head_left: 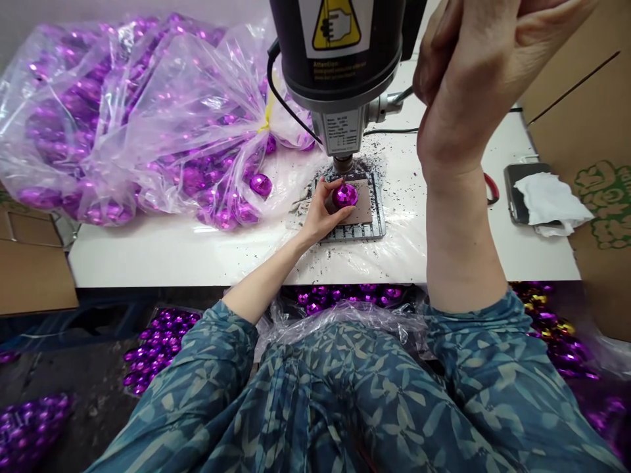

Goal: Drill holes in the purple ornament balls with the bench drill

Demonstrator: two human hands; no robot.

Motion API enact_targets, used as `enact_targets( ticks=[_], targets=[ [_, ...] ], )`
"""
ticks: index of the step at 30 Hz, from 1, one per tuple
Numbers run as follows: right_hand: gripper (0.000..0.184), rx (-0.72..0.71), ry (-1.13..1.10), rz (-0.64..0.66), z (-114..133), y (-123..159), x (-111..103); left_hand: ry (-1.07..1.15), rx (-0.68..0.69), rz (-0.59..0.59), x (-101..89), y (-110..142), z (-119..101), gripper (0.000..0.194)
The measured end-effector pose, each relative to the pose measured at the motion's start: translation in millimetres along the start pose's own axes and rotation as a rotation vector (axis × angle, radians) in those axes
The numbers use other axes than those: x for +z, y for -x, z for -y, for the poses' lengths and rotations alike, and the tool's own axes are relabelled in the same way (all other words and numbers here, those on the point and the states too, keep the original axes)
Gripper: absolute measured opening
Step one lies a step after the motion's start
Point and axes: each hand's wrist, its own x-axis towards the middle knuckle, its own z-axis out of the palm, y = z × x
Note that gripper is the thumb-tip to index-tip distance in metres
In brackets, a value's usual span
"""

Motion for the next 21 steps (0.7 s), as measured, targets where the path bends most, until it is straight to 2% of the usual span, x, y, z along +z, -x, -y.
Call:
enact_targets(
  ticks=[3,6,10,13,21],
  targets=[
    [0.056,-0.254,-0.022,-0.144,-7.7,-0.5,0.8,0.037,-0.031,-0.014,3.6,0.8,-2.4,0.063],
    [0.064,-0.346,0.052,-0.165,-16.7,-1.2,0.5,0.092,-0.055,-0.036,6.8,1.6,-4.1,0.060],
    [0.058,-0.410,0.037,-0.168,-25.2,5.4,-1.1,0.126,-0.088,-0.052,8.8,3.0,-7.0,0.060],
    [0.054,-0.470,0.030,-0.239,-30.6,17.0,-2.2,0.117,-0.098,-0.048,7.8,3.5,-9.3,0.062],
    [0.067,-0.445,0.140,-0.358,-50.9,35.9,-5.2,0.070,-0.093,-0.018,4.3,3.9,-11.5,0.065]
  ],
)
